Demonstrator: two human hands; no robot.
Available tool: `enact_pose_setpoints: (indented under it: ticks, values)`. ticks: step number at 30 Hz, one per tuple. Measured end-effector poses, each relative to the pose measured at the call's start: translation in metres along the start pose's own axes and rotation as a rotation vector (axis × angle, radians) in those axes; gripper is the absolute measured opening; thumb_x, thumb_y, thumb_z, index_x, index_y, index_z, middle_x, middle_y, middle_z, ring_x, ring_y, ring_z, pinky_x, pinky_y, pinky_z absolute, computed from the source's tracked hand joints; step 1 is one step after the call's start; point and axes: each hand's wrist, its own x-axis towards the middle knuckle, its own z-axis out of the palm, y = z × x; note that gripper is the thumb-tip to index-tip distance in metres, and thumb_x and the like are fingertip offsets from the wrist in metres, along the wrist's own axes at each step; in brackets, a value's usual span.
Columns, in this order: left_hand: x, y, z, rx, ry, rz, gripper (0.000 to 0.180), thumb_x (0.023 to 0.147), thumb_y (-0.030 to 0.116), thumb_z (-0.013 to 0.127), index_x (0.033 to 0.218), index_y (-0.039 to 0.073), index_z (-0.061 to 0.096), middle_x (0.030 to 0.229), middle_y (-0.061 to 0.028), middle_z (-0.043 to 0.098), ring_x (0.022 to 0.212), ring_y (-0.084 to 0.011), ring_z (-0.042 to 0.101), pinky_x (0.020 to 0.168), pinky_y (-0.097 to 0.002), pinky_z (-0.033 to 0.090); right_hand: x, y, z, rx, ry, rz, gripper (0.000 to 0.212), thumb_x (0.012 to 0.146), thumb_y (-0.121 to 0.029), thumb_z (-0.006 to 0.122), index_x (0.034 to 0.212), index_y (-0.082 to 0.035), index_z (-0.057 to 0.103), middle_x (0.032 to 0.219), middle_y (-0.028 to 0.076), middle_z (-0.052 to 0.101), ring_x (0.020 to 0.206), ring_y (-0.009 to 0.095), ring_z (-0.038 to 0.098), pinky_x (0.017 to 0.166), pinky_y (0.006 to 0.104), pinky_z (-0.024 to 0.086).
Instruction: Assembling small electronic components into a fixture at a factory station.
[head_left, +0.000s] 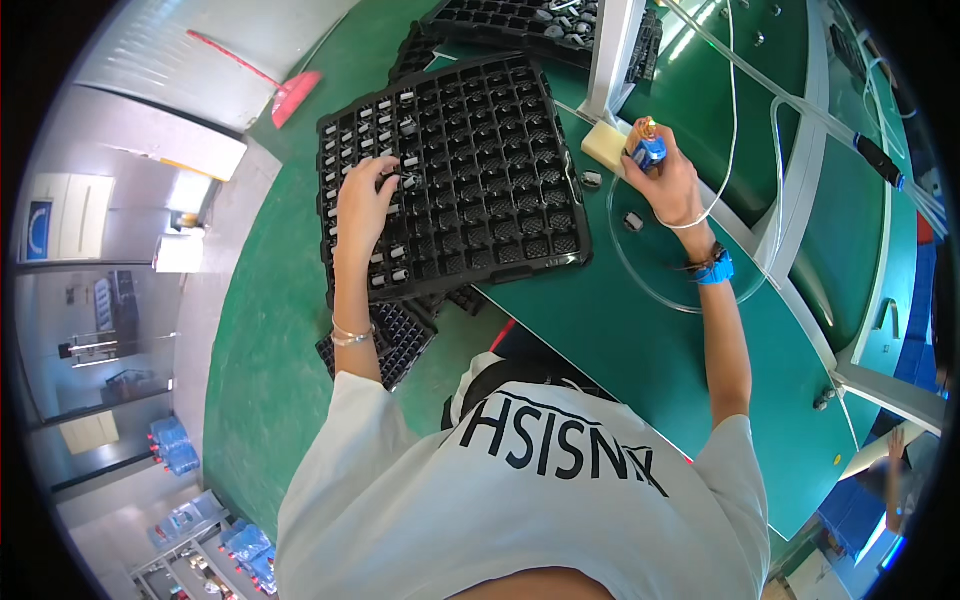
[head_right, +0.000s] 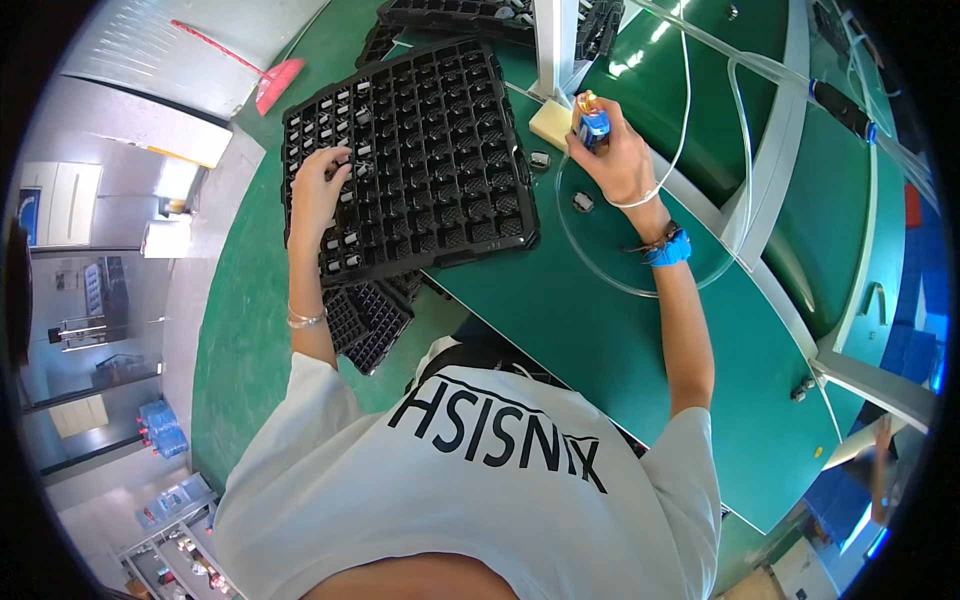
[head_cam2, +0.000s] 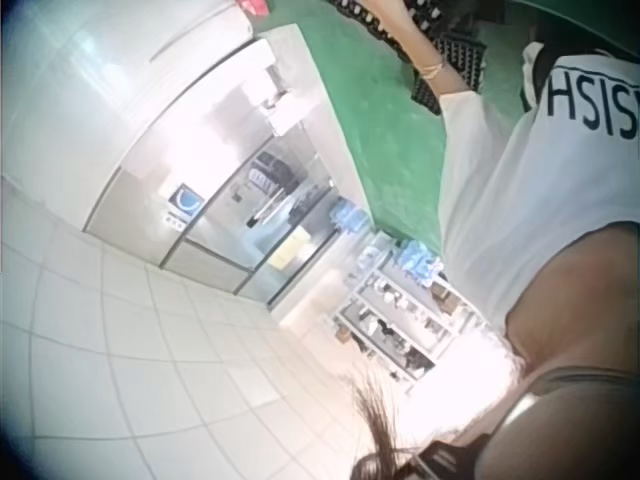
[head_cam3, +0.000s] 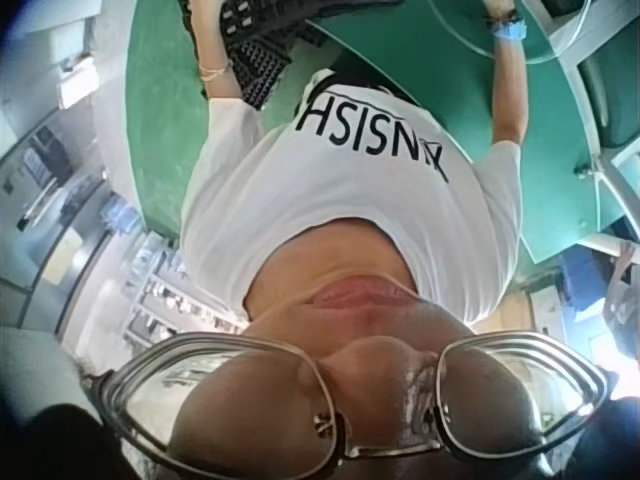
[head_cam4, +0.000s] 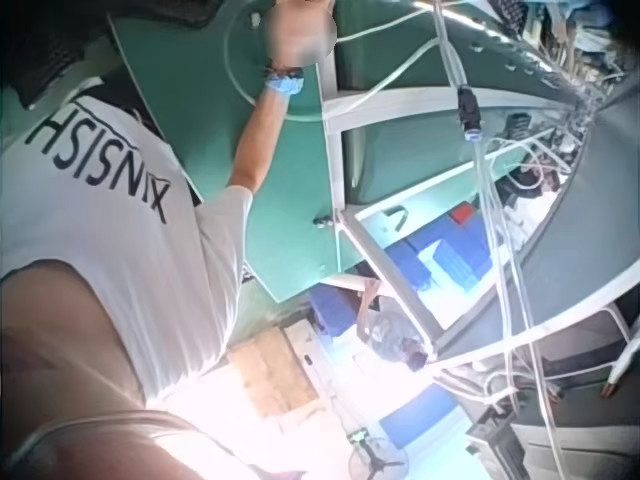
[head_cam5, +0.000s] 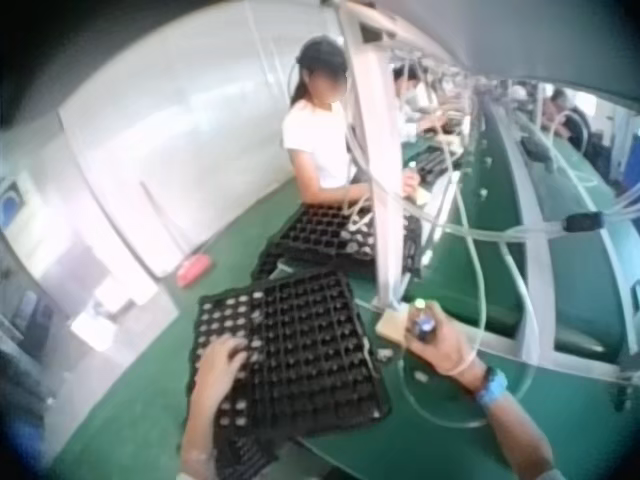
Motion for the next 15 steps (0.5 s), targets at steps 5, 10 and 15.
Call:
enact_pose_setpoints:
  ticks: [5,10,15]
  values:
    - [0.012,-0.006,0.012,-0.140,-0.159,-0.024,0.008,0.075,0.007,0.062,0.082,0.002,0.062,0.078,-0.0092,0.054,0.070,-0.0230,0.056,0.066,-0.0326,0.044,-0.001,0.001,0.000,0.010,0.001,0.010,0.046,0.074,-0.024,0.068,0.112,-0.007,0.049,0.069,0.015,0.058,0.055,0.027,0.056,0.053,0.0343,0.044]
    - [0.012,-0.008,0.007,-0.211,-0.093,0.119,0.008,0.077,0.003,0.061,0.082,-0.002,0.057,0.074,-0.0083,0.056,0.064,-0.0164,0.054,0.061,-0.0273,0.044,-0.001,0.004,0.003,0.021,0.021,-0.059,0.050,0.074,-0.026,0.068,0.114,-0.007,0.046,0.068,0.015,0.057,0.056,0.027,0.056,0.053,0.0344,0.044]
    - [0.004,0.005,-0.015,-0.712,-0.216,-0.170,0.006,0.088,0.006,0.048,0.083,0.002,0.048,0.105,-0.0156,0.061,0.085,-0.0156,0.060,0.078,-0.0254,0.047,-0.001,-0.002,-0.001,-0.008,-0.022,-0.013,0.053,0.073,-0.027,0.069,0.114,-0.004,0.045,0.072,0.017,0.058,0.061,0.031,0.058,0.057,0.0370,0.045]
